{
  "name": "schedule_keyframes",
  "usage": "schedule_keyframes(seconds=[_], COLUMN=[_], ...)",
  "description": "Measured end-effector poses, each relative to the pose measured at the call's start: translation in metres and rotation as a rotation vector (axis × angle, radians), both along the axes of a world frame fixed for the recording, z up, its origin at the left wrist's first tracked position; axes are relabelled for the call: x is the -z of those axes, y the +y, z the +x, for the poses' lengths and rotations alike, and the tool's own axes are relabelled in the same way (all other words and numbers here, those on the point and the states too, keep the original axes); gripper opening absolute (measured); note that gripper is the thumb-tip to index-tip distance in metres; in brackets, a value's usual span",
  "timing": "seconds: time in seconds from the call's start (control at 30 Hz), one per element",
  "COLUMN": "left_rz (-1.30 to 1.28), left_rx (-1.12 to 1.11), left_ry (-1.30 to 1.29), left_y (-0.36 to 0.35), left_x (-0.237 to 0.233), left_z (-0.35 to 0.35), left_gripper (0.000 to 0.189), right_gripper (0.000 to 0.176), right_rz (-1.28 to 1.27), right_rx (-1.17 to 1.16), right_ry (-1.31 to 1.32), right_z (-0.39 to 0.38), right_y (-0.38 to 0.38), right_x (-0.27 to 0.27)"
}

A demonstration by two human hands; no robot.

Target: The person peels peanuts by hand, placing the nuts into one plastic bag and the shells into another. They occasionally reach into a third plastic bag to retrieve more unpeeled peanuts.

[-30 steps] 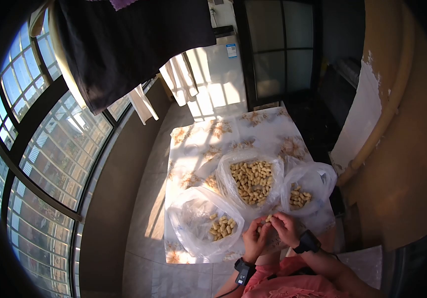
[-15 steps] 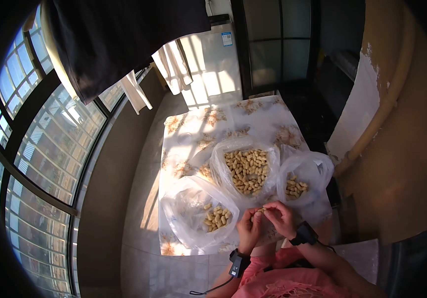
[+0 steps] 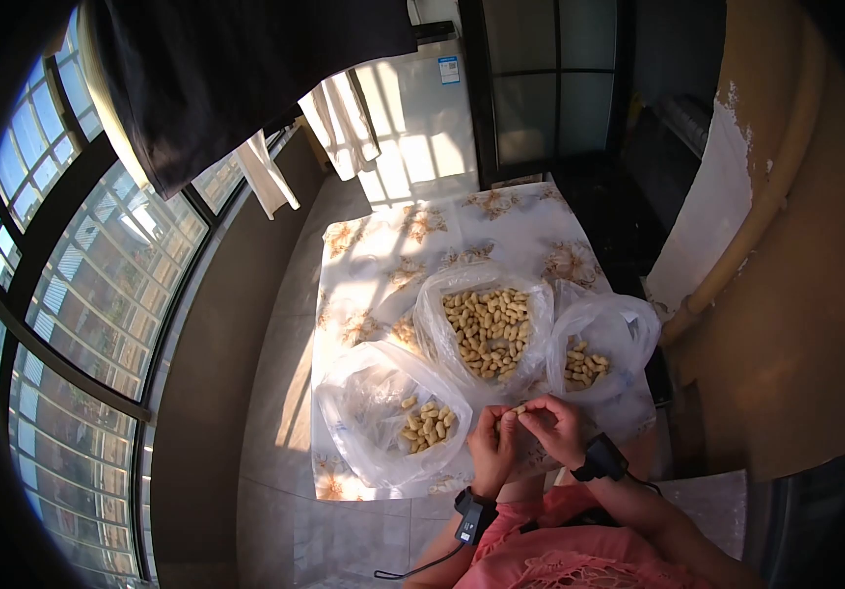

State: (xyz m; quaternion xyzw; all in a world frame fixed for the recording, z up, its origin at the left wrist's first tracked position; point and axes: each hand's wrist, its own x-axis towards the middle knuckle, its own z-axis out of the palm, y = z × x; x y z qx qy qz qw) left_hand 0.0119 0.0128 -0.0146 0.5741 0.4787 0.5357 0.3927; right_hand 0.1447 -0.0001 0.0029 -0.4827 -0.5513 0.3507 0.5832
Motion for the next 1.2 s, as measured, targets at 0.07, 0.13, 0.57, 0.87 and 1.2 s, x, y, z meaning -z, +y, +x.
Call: schedule_keyframes(seconds=[0.07,0.13,0.57,0.87,1.2], left_rz=[0.001,0.003,-0.019,-0.024,-0.061], left_rx=[0.002,0.004,0.056,0.033,0.045], left_ry=[-0.004,-0.008,-0.022,-0.056,-0.092], left_y=[0.0,0.0,-0.001,0.0,-0.002], left_x=[-0.001,-0.002,-0.013,-0.002,-0.007], left_z=[0.0,0.0,0.0,0.0,0.001], left_gripper=[0.017,0.017,0.015,0.014,0.012], right_gripper=[0.013,0.013,0.015,0.017,0.017], right_rz=[-0.013,-0.026,-0.014,0.019,-0.008], right_rx=[-0.001,-0.001,-0.038,-0.056,-0.037], right_ry=[0.001,0.002,0.04,0.107,0.066], right_z=[0.001,0.001,0.002,0.001,0.002], right_y=[0.0,0.0,0.001,0.001,0.002], right_x=[0.004,0.004,0.001,0.011,0.011])
